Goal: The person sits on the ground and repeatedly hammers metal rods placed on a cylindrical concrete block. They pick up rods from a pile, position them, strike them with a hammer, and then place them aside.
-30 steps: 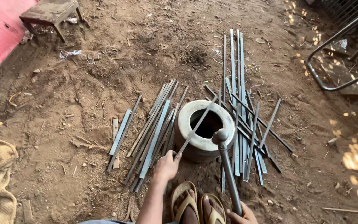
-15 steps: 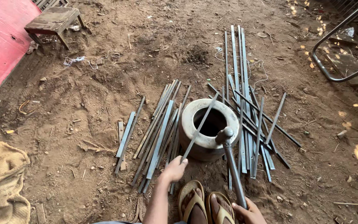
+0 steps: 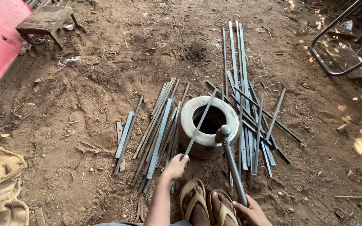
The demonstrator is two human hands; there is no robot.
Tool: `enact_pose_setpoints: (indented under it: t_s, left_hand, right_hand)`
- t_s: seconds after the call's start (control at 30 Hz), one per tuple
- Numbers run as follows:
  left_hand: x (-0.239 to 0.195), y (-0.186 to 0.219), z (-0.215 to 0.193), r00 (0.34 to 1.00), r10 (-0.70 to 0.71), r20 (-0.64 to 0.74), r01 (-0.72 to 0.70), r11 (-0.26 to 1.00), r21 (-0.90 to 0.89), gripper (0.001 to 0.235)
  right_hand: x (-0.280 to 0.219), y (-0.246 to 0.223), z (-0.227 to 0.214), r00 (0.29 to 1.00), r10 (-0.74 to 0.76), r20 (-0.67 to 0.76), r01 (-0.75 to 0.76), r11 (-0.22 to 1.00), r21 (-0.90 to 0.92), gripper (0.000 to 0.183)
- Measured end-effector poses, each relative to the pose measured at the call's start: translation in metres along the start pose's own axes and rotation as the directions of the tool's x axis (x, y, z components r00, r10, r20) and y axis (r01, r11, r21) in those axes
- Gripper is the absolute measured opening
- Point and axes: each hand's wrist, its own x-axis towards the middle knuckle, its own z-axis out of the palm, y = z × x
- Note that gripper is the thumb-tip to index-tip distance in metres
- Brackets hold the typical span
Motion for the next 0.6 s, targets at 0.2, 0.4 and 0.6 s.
enact_pose_setpoints:
  t_s: [0.2, 0.4, 0.6]
  left_hand:
    - [-0.018, 0.019, 0.011, 0.926, 0.132, 0.354, 0.123, 0.781, -0.612, 0.028]
    - [-0.059, 0.074, 0.044, 0.86, 0.451, 0.241, 0.026, 0.433, -0.901, 0.026]
    - [-0.094, 0.121, 0.057, 0.759, 0.637, 0.135, -0.077, 0.293, -0.953, 0.016]
  right_hand:
    - [-0.006, -0.008, 0.008, 0.997, 0.02, -0.073, -0.017, 0.999, 0.038, 0.037]
    - [-0.015, 0.0, 0.009, 0.998, 0.039, -0.05, -0.038, 0.999, 0.01, 0.038]
    - [-0.038, -0.037, 0.002, 0.616, -0.767, 0.18, 0.631, 0.344, -0.696, 0.03]
